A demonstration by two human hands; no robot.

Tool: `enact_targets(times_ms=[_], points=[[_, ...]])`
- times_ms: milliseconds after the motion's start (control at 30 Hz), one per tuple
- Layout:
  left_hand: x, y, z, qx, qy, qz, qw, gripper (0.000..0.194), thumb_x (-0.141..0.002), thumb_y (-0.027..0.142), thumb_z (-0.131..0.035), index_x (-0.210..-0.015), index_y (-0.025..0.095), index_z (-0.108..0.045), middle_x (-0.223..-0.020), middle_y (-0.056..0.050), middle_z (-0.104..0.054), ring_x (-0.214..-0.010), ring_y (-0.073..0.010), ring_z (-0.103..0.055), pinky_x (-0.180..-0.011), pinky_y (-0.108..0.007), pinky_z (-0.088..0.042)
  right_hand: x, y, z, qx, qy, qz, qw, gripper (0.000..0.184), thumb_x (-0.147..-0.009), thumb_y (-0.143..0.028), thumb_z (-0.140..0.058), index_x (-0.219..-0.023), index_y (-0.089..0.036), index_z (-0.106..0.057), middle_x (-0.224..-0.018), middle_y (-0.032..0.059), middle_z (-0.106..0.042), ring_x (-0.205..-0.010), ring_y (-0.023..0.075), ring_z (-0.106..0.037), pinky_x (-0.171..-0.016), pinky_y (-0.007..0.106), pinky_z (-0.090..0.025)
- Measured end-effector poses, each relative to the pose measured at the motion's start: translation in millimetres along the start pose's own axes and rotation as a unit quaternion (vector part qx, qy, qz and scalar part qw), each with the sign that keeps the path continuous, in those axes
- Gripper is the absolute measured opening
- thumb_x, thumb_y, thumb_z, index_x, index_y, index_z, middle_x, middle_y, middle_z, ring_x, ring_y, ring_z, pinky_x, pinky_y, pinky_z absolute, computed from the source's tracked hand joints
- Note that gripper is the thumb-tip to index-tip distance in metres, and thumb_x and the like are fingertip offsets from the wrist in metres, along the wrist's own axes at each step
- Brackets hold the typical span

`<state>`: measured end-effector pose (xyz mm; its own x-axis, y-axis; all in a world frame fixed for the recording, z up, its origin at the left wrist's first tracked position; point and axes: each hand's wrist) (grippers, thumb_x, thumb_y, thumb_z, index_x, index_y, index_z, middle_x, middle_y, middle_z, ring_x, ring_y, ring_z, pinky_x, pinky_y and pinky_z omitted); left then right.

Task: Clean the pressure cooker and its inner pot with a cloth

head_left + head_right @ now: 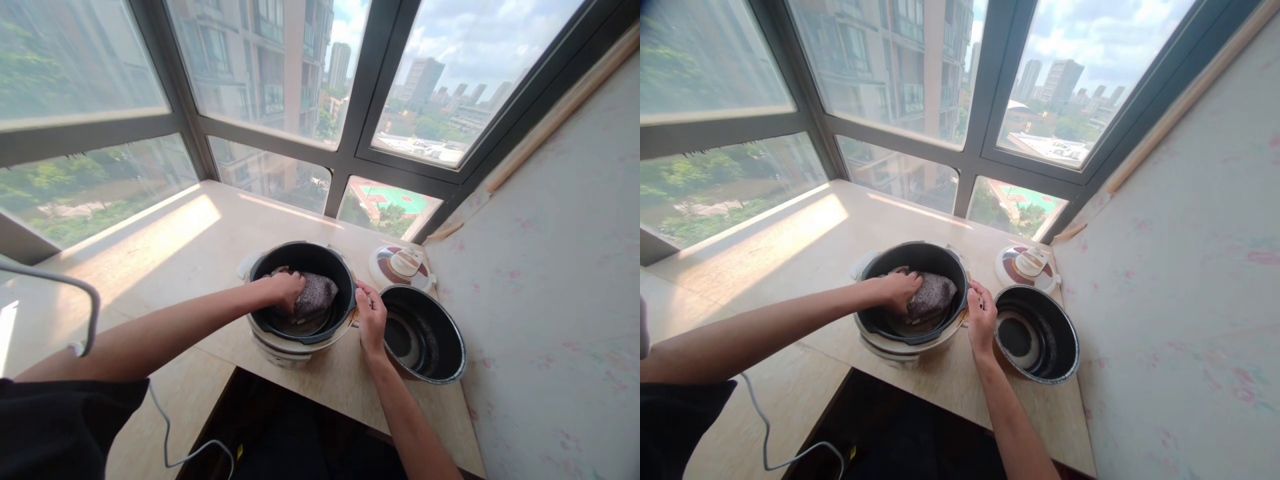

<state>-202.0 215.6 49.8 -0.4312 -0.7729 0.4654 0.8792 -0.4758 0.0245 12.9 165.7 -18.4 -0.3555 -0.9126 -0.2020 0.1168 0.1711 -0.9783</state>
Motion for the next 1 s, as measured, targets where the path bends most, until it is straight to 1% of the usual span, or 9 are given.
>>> enact_targets(times_ms=[67,133,300,467,567,667,833,933,1000], points=[[-4,2,-6.3,0.001,0.006,0.02,1.0,0.092,-0.064,0.031,-0.085,-0.144,0.007,-0.046,-0.138,-0.031,-0.055,-0.121,-0.0443,-0.063,-0.1,-0.05,-0.052,0,1,0,-0.003,-0.001,-0.001,1.0,0.037,-0.085,-0.049,-0.067,-0.102,-0.018,-0.077,-0.112,0.0107,-0.077,-0.11,0.0276,-0.068,-0.105,0.046,-0.047],[-9,1,-11.0,0.013,0.016,0.037,0.999,0.09,-0.067,0.028,-0.082,-0.145,0.007,-0.043,-0.136,-0.03,-0.057,-0.119,-0.0431,-0.065,-0.099,-0.049,-0.053,0,1,0,-0.005,-0.002,-0.003,1.0,0.037,-0.085,-0.049,-0.067,-0.102,-0.018,-0.077,-0.113,0.0108,-0.077,-0.111,0.0275,-0.068,-0.105,0.046,-0.047],[-17,1,-10.5,0.056,0.062,0.076,0.994,0.058,-0.078,0.02,-0.067,-0.133,0.006,-0.054,-0.124,-0.026,-0.065,-0.111,-0.0393,-0.07,-0.092,-0.046,-0.056,0,2,0,-0.002,-0.001,-0.003,1.0,0.036,-0.086,-0.048,-0.066,-0.102,-0.018,-0.077,-0.113,0.0106,-0.077,-0.111,0.0274,-0.067,-0.105,0.045,-0.046],[-39,18,-0.2,0.066,0.08,0.063,0.993,0.041,-0.086,0.018,-0.056,-0.124,0.007,-0.063,-0.121,-0.024,-0.069,-0.108,-0.0381,-0.071,-0.088,-0.046,-0.059,0,2,-1,-0.01,0.004,-0.003,1.0,0.036,-0.085,-0.047,-0.066,-0.102,-0.017,-0.077,-0.111,0.0103,-0.077,-0.109,0.0268,-0.068,-0.104,0.044,-0.047],[-53,32,1.7,0.05,0.094,0.025,0.994,0.038,-0.086,0.016,-0.058,-0.122,0.011,-0.067,-0.124,-0.022,-0.069,-0.113,-0.0377,-0.069,-0.089,-0.045,-0.058,0,1,-2,-0.018,0.008,-0.008,1.0,0.035,-0.085,-0.046,-0.066,-0.101,-0.017,-0.077,-0.109,0.0105,-0.077,-0.106,0.0267,-0.068,-0.103,0.044,-0.048],[-57,41,-1.0,0.03,0.096,-0.031,0.994,0.037,-0.086,0.014,-0.06,-0.121,0.014,-0.07,-0.123,-0.019,-0.071,-0.115,-0.0361,-0.067,-0.093,-0.043,-0.056,1,0,-3,-0.023,0.012,-0.008,1.0,0.034,-0.084,-0.046,-0.066,-0.099,-0.017,-0.076,-0.106,0.0103,-0.078,-0.104,0.0268,-0.068,-0.101,0.044,-0.048],[-46,44,-2.9,0.002,0.08,-0.17,0.982,0.041,-0.082,0.009,-0.061,-0.12,0.019,-0.073,-0.121,-0.013,-0.074,-0.114,-0.0306,-0.067,-0.09,-0.035,-0.056,1,-1,-4,-0.023,0.014,-0.002,1.0,0.033,-0.084,-0.045,-0.067,-0.099,-0.017,-0.076,-0.107,0.0104,-0.077,-0.105,0.027,-0.068,-0.102,0.044,-0.048],[-37,44,-0.3,0.012,0.046,-0.21,0.977,0.046,-0.08,0.006,-0.061,-0.12,0.023,-0.075,-0.119,-0.009,-0.076,-0.109,-0.0277,-0.069,-0.085,-0.031,-0.055,1,-1,-3,-0.013,0.016,0.006,1.0,0.033,-0.085,-0.045,-0.066,-0.099,-0.017,-0.077,-0.107,0.0107,-0.077,-0.107,0.0273,-0.068,-0.103,0.045,-0.047],[-31,42,0.2,0.026,0.029,-0.225,0.974,0.05,-0.078,0.005,-0.062,-0.122,0.025,-0.076,-0.121,-0.007,-0.076,-0.11,-0.0273,-0.07,-0.086,-0.031,-0.054,0,-1,-2,-0.005,0.015,0.01,1.0,0.033,-0.085,-0.045,-0.066,-0.098,-0.017,-0.077,-0.107,0.0108,-0.077,-0.107,0.0275,-0.068,-0.103,0.045,-0.047]])
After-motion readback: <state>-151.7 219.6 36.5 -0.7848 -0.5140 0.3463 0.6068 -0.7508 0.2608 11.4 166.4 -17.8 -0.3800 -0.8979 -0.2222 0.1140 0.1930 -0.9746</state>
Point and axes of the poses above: each hand's wrist, its own x-axis away from the middle knuckle, its own z-axis out of the back of the hand, y = z × x
